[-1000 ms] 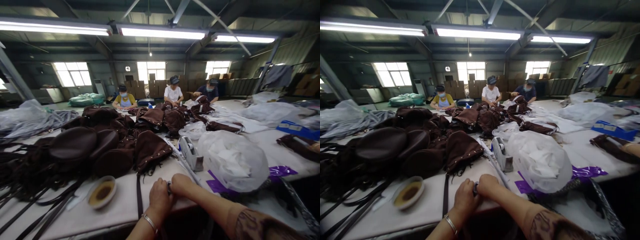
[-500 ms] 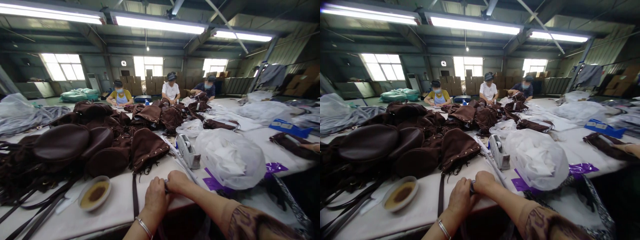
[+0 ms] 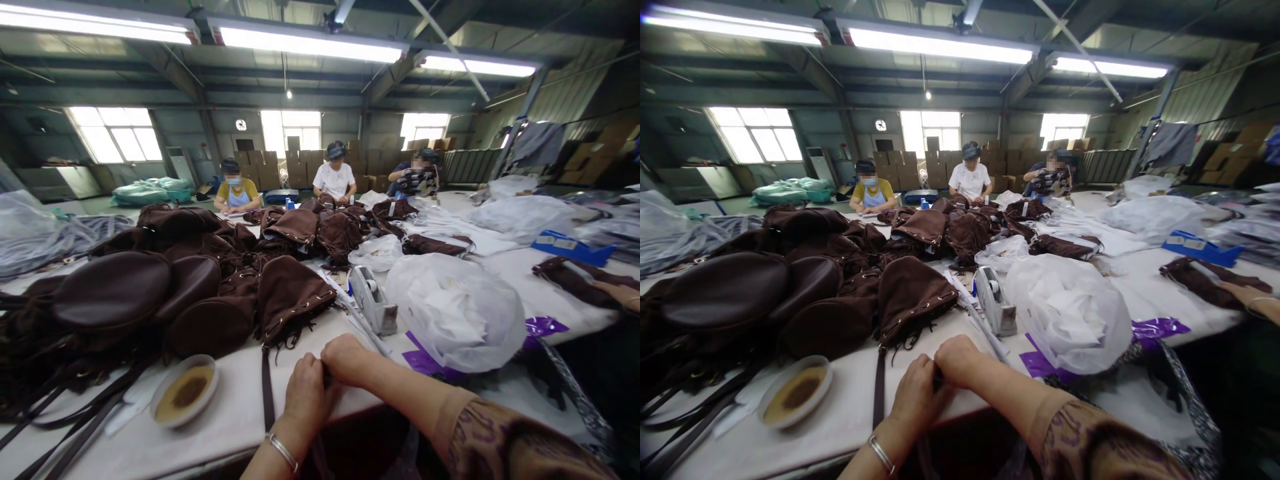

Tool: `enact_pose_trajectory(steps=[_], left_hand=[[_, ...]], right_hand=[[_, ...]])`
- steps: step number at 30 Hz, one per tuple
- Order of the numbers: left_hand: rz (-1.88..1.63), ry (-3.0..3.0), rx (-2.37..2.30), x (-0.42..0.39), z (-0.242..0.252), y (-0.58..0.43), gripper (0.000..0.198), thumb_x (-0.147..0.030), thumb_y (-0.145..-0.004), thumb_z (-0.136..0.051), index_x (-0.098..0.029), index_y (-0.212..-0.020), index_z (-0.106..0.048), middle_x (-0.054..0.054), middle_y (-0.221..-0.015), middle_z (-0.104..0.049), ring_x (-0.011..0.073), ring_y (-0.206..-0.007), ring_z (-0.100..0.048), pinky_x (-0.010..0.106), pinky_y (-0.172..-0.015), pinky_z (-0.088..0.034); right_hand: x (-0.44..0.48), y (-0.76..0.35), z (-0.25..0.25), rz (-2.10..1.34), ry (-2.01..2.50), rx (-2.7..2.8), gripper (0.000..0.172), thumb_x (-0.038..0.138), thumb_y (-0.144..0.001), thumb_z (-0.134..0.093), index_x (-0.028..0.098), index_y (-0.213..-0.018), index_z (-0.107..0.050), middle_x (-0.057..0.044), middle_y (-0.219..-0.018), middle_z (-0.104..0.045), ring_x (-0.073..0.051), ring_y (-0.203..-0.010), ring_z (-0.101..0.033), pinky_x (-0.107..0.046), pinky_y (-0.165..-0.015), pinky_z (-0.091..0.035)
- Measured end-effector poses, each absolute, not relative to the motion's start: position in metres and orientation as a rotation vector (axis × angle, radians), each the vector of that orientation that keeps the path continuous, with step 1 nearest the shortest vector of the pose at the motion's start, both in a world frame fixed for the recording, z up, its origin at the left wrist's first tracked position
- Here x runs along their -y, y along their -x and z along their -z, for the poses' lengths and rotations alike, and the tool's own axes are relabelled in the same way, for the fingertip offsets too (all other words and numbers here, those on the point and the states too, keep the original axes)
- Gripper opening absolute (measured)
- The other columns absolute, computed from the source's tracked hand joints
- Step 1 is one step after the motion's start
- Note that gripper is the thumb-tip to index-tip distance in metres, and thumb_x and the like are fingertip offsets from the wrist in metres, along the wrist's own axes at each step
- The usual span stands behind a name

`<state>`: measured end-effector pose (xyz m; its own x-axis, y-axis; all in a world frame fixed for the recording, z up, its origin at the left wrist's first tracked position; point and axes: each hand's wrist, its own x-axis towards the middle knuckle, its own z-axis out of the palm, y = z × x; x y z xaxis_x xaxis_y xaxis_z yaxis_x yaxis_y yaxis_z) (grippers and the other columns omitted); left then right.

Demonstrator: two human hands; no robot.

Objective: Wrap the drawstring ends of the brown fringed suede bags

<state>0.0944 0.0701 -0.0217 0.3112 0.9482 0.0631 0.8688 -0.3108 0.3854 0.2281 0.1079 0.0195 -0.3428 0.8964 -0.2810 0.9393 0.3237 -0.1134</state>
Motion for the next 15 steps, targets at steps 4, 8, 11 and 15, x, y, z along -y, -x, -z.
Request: enact_pose_trajectory(steps=[4, 8, 11, 15], left_hand=[[-0.329, -2.222, -1.783, -0.063, 0.019, -0.09, 0.026, -0.04, -0.081, -0.065, -0.017, -0.092, -0.065, 0.009, -0.095, -0.063, 0.0252, -0.09, -0.06, 0.033, -0.078, -0.042], [-0.321, -2.209, -1.806, -0.062, 0.02, -0.095, 0.019, -0.033, -0.082, -0.062, -0.017, -0.091, -0.065, 0.009, -0.096, -0.063, 0.0239, -0.091, -0.06, 0.032, -0.078, -0.041], [-0.33, -2.247, -1.772, -0.065, 0.021, -0.101, 0.015, -0.029, -0.084, -0.057, -0.017, -0.09, -0.066, 0.01, -0.098, -0.064, 0.0242, -0.094, -0.061, 0.032, -0.081, -0.042], [-0.295, -2.349, -1.69, -0.075, 0.025, -0.102, 0.019, -0.027, -0.087, -0.053, -0.017, -0.095, -0.067, 0.011, -0.105, -0.065, 0.0253, -0.101, -0.062, 0.033, -0.089, -0.044]], right_hand=[[-0.102, -0.224, -0.011, 0.345, -1.786, -2.354, 0.028, 0.027, -0.082, -0.06, 0.015, -0.101, -0.077, -0.019, -0.106, -0.076, -0.033, -0.107, -0.07, -0.039, -0.089, -0.054], [-0.094, -0.226, -0.005, 0.318, -1.899, -2.263, 0.038, 0.027, -0.087, -0.048, 0.012, -0.108, -0.076, -0.021, -0.106, -0.076, -0.034, -0.102, -0.072, -0.041, -0.083, -0.058], [-0.093, -0.23, -0.009, 0.314, -1.898, -2.238, 0.04, 0.028, -0.088, -0.047, 0.012, -0.11, -0.076, -0.021, -0.105, -0.076, -0.034, -0.103, -0.072, -0.042, -0.082, -0.059], [-0.104, -0.229, -0.021, 0.322, -1.829, -2.239, 0.039, 0.036, -0.079, -0.064, 0.015, -0.109, -0.076, -0.018, -0.106, -0.076, -0.035, -0.103, -0.072, -0.043, -0.084, -0.059]])
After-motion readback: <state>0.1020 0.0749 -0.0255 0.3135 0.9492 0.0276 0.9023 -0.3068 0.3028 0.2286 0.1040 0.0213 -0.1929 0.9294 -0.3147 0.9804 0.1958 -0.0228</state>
